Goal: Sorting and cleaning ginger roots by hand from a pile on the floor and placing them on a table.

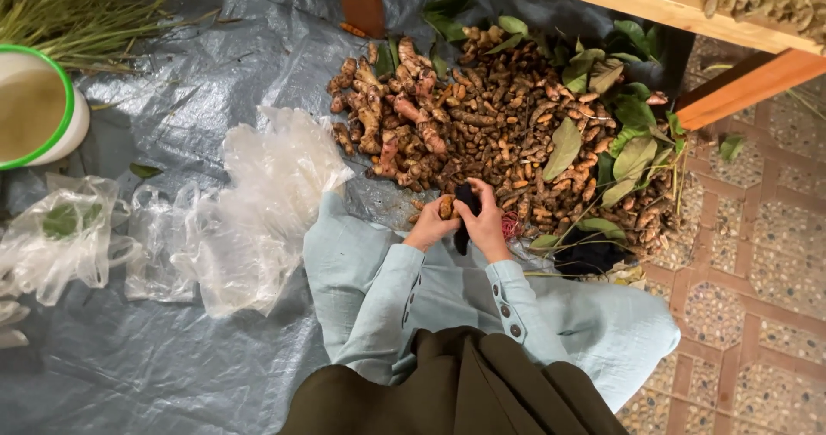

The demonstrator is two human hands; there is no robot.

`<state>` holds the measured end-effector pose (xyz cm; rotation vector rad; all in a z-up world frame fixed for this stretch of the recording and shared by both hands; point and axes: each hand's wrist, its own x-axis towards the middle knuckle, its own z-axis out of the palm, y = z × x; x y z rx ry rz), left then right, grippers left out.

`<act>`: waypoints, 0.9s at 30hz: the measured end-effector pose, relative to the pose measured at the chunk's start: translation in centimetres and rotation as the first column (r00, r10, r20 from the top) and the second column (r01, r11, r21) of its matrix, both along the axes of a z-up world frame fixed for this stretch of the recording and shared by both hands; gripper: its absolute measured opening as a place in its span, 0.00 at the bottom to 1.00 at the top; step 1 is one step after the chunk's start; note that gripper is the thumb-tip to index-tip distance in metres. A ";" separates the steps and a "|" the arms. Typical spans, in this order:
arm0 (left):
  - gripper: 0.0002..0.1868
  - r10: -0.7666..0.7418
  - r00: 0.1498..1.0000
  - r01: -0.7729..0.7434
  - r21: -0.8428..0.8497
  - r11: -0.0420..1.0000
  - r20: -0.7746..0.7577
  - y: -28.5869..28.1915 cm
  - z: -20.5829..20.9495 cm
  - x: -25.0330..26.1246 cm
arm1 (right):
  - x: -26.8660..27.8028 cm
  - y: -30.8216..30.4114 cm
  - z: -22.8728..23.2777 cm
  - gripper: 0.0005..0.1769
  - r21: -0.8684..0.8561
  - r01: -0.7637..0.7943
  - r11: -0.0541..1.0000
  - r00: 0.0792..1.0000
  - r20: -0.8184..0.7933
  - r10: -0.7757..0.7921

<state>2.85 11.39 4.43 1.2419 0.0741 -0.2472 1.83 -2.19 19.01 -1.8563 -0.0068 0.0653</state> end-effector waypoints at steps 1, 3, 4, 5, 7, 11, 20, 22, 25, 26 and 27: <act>0.24 -0.012 1.000 0.012 0.004 1.000 -0.001 0.3 0.9 -0.1 | 0.0 -0.1 -1.0 0.29 0.004 0.012 1.000 1.000 -0.001 -0.012; 0.25 -0.033 0.999 0.027 0.143 0.989 0.042 0.6 2.6 -0.6 | -0.3 -0.5 -3.1 0.21 -0.083 0.022 0.996 0.998 -0.048 -0.026; 0.25 -0.035 0.999 0.030 0.141 0.990 0.035 0.4 3.4 -0.9 | -0.4 -0.5 -3.3 0.21 -0.085 0.024 0.996 0.998 -0.055 -0.028; 0.22 -0.029 0.998 0.018 0.194 0.981 0.054 0.3 4.1 -1.1 | -0.5 -0.4 -3.4 0.14 -0.107 0.070 0.992 0.996 0.059 -0.064; 0.20 -0.024 0.997 0.005 0.247 0.969 0.076 0.4 5.2 -1.0 | -0.1 -0.4 -3.0 0.08 -0.124 0.117 0.985 0.980 0.173 -0.095; 0.21 -0.074 0.994 0.046 0.313 0.949 0.078 0.2 6.6 -1.2 | 0.1 -1.2 -2.4 0.11 -0.100 0.171 0.980 0.980 0.117 -0.159; 0.20 -0.073 0.992 0.019 0.452 0.892 0.101 0.0 7.6 -0.6 | 0.8 -0.3 -6.0 0.06 -0.287 0.024 0.958 0.933 0.351 0.082; 0.24 -0.063 0.995 0.020 0.456 0.890 0.079 0.0 6.3 -0.7 | 1.2 -0.4 -5.5 0.05 -0.255 0.061 0.965 0.929 0.368 0.038; 0.24 0.018 0.999 -0.034 0.321 0.946 0.051 -0.2 5.3 0.0 | 1.9 -0.8 -3.1 0.06 -0.069 0.141 0.988 0.970 0.209 -0.124; 0.25 0.095 0.995 -0.097 0.229 0.969 0.022 -0.3 4.8 0.1 | 2.3 -1.1 -3.0 0.07 -0.007 0.210 0.978 0.962 0.181 -0.205; 0.26 0.168 0.986 -0.164 0.137 0.977 -0.016 -0.4 4.3 0.2 | 2.6 -1.4 -2.9 0.08 0.052 0.279 0.959 0.947 0.148 -0.283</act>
